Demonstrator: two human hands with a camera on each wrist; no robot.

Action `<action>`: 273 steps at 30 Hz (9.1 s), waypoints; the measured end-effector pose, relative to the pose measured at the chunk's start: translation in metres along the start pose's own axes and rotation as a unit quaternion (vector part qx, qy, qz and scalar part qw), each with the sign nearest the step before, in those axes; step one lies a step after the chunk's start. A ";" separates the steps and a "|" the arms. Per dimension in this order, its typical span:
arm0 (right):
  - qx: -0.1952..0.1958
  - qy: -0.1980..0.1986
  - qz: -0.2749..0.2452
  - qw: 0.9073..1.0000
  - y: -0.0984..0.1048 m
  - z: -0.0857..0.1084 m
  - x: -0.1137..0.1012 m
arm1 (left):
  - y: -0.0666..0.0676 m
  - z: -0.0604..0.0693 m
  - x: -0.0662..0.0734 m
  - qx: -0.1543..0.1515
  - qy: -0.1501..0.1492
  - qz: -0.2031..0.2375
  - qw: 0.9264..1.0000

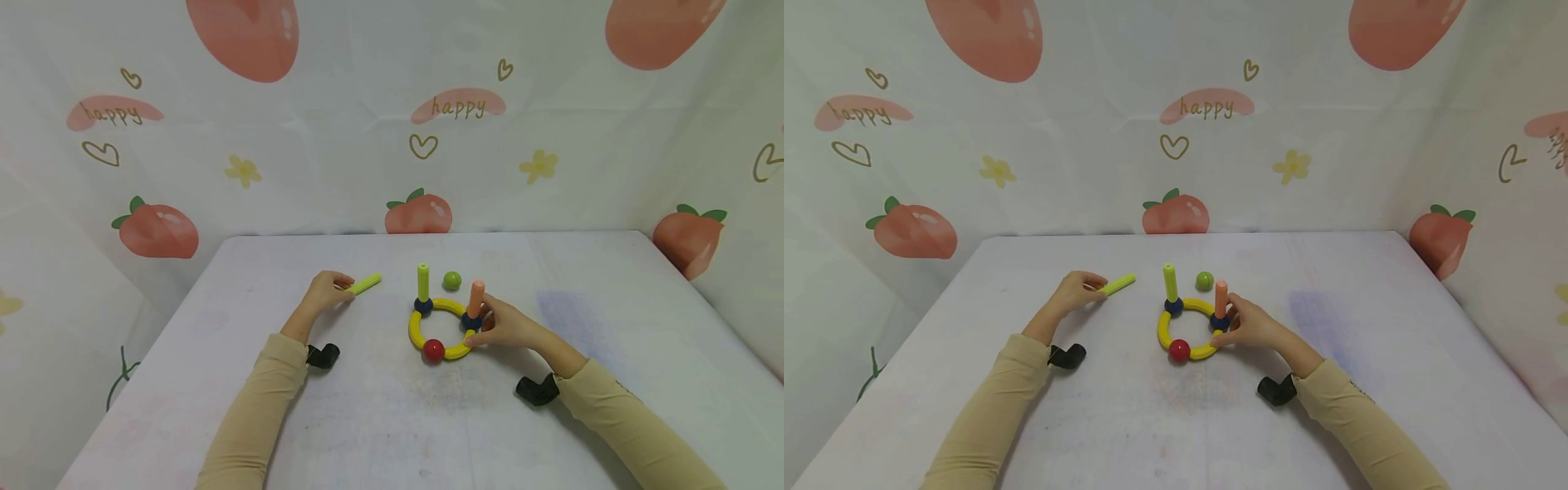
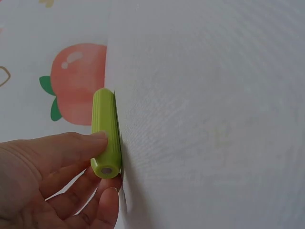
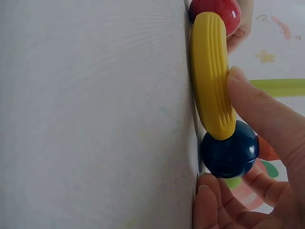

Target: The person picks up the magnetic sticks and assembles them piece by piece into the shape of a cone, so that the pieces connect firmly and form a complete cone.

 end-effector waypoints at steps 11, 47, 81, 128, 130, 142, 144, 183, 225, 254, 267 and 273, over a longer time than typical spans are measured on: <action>-0.002 0.006 0.003 1.000 0.000 0.001 -0.002 | -0.005 0.003 0.003 -0.012 0.004 0.008 1.000; 0.014 0.000 0.034 0.999 -0.001 0.003 -0.004 | -0.020 0.022 0.030 -0.028 -0.029 0.150 0.988; 0.013 -0.012 0.052 0.999 -0.003 0.006 -0.007 | -0.041 0.049 0.079 -0.077 -0.208 0.145 0.964; 0.001 0.020 0.040 0.999 -0.001 0.008 -0.008 | -0.058 0.060 0.092 -0.118 -0.247 0.116 0.955; 0.002 0.021 0.040 0.999 -0.001 0.008 -0.008 | -0.058 0.060 0.092 -0.120 -0.247 0.113 0.955; 0.002 0.024 0.039 0.999 -0.001 0.009 -0.010 | -0.061 0.059 0.091 -0.120 -0.248 0.092 0.957; 0.002 0.023 0.040 0.999 -0.001 0.009 -0.010 | -0.061 0.059 0.091 -0.121 -0.246 0.088 0.958; -0.018 0.053 0.028 0.998 -0.014 0.008 -0.018 | -0.055 0.052 0.070 -0.108 -0.170 0.012 0.980; 0.002 0.055 0.045 0.998 -0.007 -0.018 -0.022 | -0.029 0.035 0.029 -0.079 -0.059 0.007 0.995; 0.101 -0.064 -0.068 0.991 0.010 -0.057 -0.007 | -0.025 0.035 0.028 -0.088 -0.037 0.008 0.995; 0.107 -0.092 -0.072 0.987 0.005 -0.071 -0.001 | -0.026 0.035 0.028 -0.085 -0.038 0.005 0.996; 0.113 -0.098 -0.067 0.986 0.005 -0.073 0.000 | -0.026 0.036 0.029 -0.086 -0.031 0.007 0.996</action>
Point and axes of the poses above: each hand's wrist, its own z-axis away from the middle knuckle, its own y-axis out of the back of the hand, x = y × z, the point moved 5 cm from there along -z, towards the middle knuckle, and after that the axes turned 11 degrees about -z, right-handed, at the moved point
